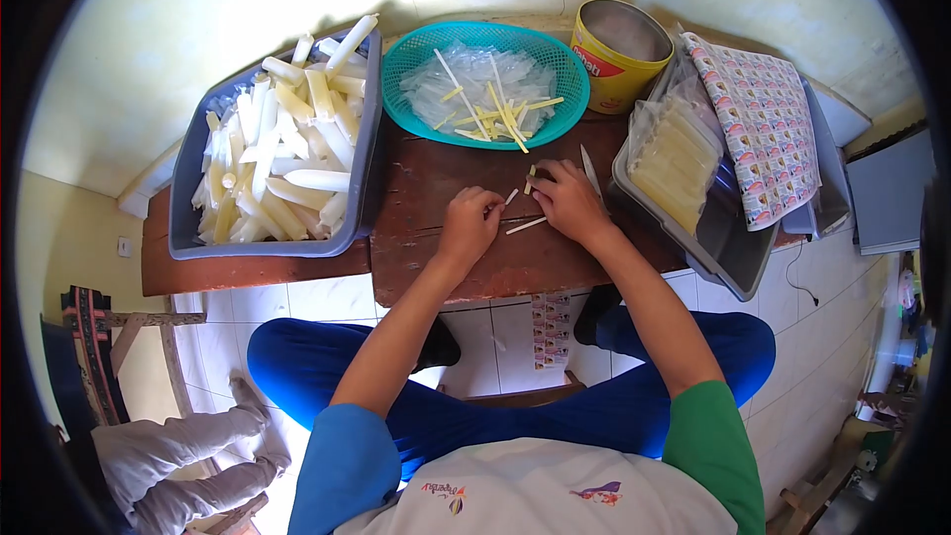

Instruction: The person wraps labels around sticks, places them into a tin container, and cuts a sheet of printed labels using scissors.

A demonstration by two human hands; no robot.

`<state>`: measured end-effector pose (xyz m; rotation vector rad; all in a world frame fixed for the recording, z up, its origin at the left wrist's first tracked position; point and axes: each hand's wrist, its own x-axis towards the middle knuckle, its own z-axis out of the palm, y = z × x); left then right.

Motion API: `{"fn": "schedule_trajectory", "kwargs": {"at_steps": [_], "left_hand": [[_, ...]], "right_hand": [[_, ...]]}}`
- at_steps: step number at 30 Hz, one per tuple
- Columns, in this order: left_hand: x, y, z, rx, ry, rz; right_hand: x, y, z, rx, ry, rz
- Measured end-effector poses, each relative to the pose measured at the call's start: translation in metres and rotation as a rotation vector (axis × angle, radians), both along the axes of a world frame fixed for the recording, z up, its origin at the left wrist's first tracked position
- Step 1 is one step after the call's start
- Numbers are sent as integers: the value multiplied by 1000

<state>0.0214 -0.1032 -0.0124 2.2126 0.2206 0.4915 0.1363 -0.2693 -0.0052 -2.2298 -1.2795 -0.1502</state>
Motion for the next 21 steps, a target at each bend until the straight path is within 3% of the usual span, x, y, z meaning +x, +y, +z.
{"fn": "schedule_trajectory", "kwargs": {"at_steps": [12,21], "left_hand": [[-28,-20,1,209,-38,-122],[-33,-23,3,276,-52,-195]], "right_hand": [[-43,-39,5,-44,24,71],[-62,-34,-8,83,13,-10]]}}
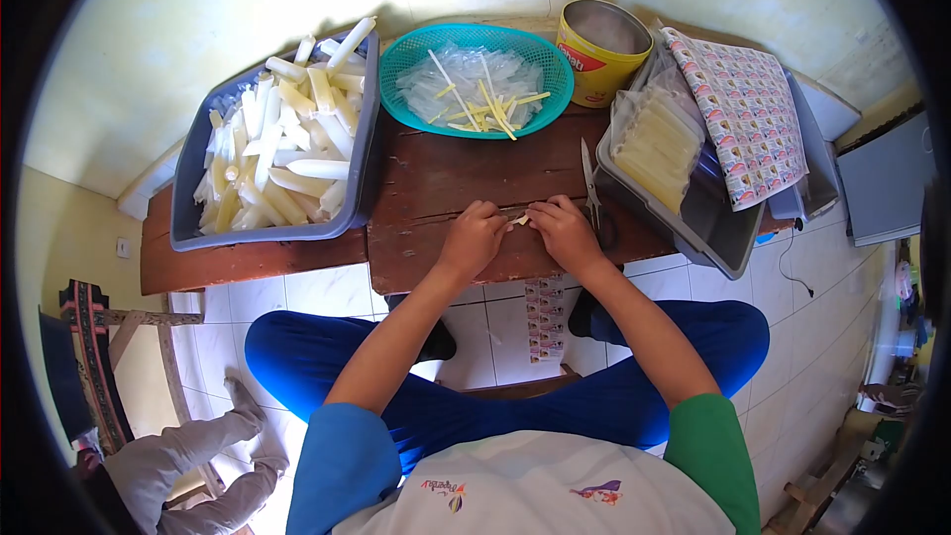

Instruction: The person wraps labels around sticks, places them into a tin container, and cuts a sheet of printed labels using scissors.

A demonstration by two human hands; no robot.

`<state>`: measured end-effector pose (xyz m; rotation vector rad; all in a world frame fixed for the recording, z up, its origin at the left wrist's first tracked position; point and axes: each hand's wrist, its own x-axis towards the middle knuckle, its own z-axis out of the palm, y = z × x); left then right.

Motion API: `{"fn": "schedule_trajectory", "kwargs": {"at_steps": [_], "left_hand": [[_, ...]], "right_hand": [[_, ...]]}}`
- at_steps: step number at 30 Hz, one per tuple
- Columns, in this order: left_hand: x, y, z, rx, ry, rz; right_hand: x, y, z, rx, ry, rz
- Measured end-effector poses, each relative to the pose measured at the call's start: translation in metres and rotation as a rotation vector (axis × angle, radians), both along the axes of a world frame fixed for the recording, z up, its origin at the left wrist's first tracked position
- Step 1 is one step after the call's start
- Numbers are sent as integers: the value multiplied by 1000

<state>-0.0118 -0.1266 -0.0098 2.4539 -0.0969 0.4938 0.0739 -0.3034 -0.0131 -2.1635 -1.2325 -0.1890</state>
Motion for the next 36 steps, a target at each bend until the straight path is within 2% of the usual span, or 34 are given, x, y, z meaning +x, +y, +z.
{"fn": "schedule_trajectory", "kwargs": {"at_steps": [5,12,19,26,30,36], "left_hand": [[2,1,-3,43,-54,-35],[5,3,-4,97,-91,-71],[7,3,-10,-107,-104,-28],[13,5,-4,-95,36,12],[13,5,-3,-36,38,3],[9,5,-3,14,-20,-66]], "right_hand": [[6,6,4,48,122,8],[10,8,3,-8,99,16],[5,11,7,-188,-95,-22],[4,18,12,-453,-284,-2],[3,16,6,-455,-278,14],[16,12,-3,-304,-264,89]]}}
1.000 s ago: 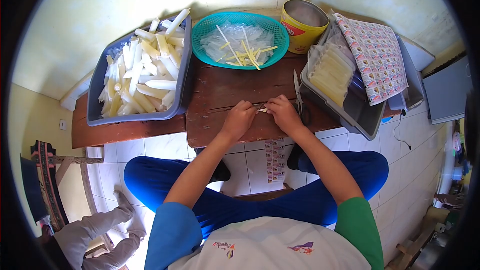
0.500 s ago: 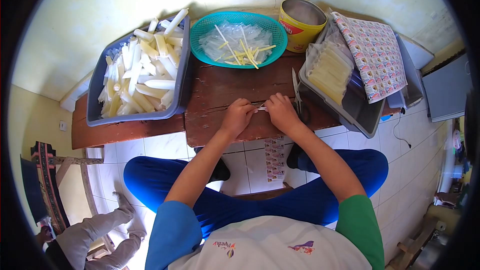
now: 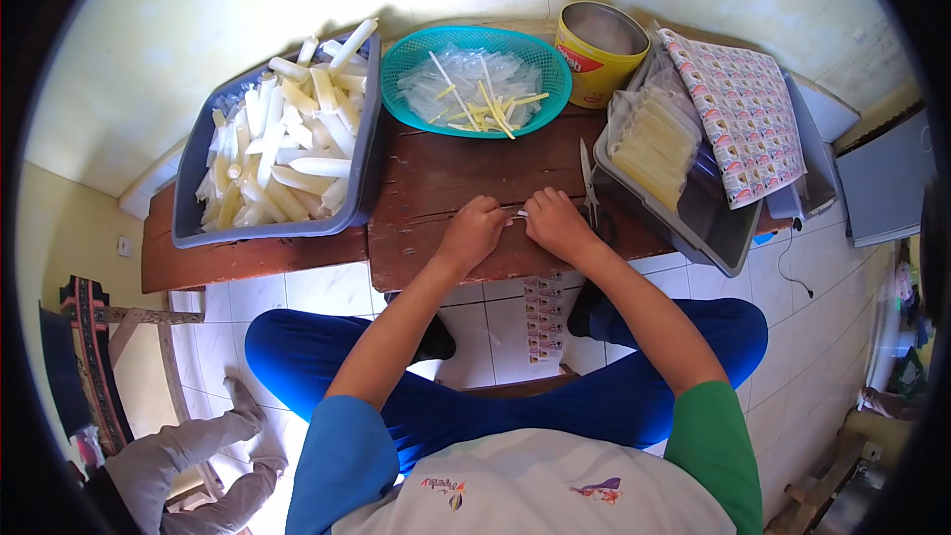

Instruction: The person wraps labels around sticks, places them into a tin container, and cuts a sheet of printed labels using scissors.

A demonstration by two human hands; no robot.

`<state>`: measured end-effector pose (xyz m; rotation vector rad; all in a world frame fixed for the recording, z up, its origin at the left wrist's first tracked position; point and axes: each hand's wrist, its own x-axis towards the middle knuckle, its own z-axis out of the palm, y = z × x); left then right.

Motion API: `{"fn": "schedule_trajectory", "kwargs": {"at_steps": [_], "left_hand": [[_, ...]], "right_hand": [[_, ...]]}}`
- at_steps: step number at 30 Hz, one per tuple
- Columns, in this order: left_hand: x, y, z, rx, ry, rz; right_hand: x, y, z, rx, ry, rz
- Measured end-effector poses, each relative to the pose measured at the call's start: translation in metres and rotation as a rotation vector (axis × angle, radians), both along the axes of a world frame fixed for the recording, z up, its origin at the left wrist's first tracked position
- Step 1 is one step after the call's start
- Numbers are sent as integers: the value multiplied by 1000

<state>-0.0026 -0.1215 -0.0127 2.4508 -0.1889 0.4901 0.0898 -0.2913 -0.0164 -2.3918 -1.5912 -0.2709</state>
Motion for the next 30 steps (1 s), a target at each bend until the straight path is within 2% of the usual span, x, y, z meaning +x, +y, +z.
{"fn": "schedule_trajectory", "kwargs": {"at_steps": [5,6,8,9,10,11,13,14,19,21,25,27,28,29,30], "left_hand": [[1,2,2,90,-14,-25],[1,0,4,9,-35,15],[3,-2,9,-69,-60,54],[4,-2,13,-230,0,128],[6,-1,18,-390,60,202],[8,1,24,-387,59,203],[13,6,43,-615,113,217],[17,9,52,-612,112,220],[46,34,96,-594,31,268],[63,47,103,-596,82,304],[90,68,104,-656,185,355],[97,74,99,-372,153,412],[98,76,95,-373,155,408],[98,77,91,-213,84,387],[97,78,88,-54,14,365]], "right_hand": [[8,1,-3,173,278,4],[6,2,1,174,275,3],[5,6,10,352,579,-90],[5,9,20,355,578,-89],[4,13,32,406,749,-136],[3,17,43,456,922,-183],[5,28,59,550,998,-172],[8,34,67,641,1071,-161],[36,66,102,732,1050,-215],[54,78,108,759,1155,-317],[91,99,85,822,1123,-333],[96,100,82,764,1078,-345],[96,100,82,703,1035,-357],[96,99,80,703,1036,-364],[93,97,77,611,730,-397]]}}
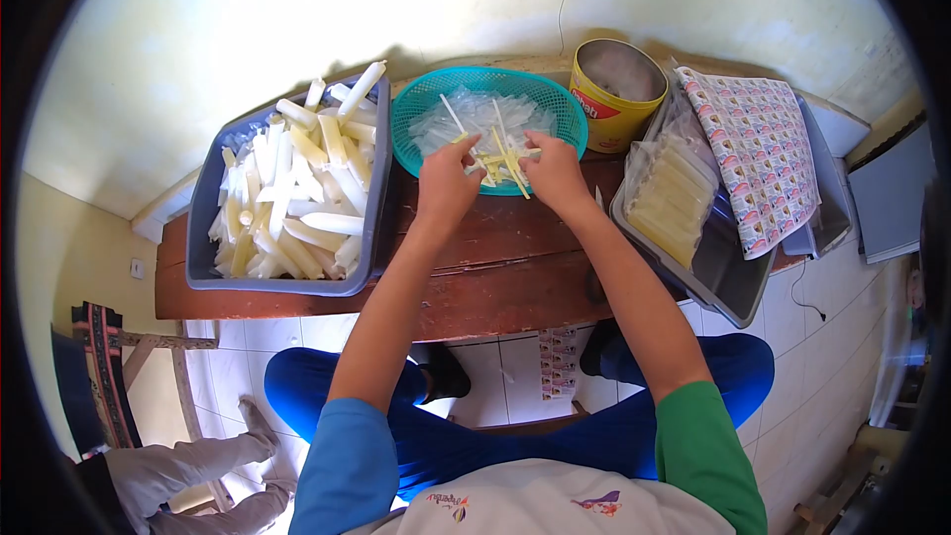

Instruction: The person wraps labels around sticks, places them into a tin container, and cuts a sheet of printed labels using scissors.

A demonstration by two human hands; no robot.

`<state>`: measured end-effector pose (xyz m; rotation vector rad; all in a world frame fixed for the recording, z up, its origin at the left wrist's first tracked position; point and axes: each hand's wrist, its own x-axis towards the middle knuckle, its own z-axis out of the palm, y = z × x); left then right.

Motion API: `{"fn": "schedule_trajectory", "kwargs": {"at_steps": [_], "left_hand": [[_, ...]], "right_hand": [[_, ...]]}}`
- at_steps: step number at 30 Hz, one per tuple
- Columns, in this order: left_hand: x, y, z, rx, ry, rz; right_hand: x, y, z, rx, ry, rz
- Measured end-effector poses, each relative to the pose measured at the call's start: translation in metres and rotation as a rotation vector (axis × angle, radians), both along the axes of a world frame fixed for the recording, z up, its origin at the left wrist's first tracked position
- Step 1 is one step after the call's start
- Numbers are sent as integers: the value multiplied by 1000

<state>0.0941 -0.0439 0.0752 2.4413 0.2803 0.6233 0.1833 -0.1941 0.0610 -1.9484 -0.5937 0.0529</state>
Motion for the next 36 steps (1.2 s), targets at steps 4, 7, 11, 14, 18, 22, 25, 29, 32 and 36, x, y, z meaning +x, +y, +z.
{"fn": "schedule_trajectory", "kwargs": {"at_steps": [4,7,11,14,18,22,25,29,32,36], "left_hand": [[-6,-4,-2,90,-62,17],[-14,-14,3,-119,136,1],[-18,-29,-8,-186,-106,-123],[-22,-45,4,-249,-91,-202],[-23,-72,25,-373,102,-297],[-22,-105,23,-495,128,-425],[-18,-132,5,-544,162,-399],[-8,-165,-10,-891,252,-365],[1,-176,-15,-1023,250,-295],[4,-179,-14,-1098,227,-245]], "right_hand": [[-10,-5,2,-46,-143,-10],[-20,-14,4,-64,-233,77],[-33,-34,9,-105,-340,182],[-38,-53,19,-48,-367,202],[-37,-92,49,-71,-385,190],[-46,-143,65,-214,-466,144],[-64,-175,60,-409,-533,72],[-79,-198,34,-628,-685,-38],[-75,-204,26,-705,-721,-35],[-72,-208,22,-691,-767,-19]]}}
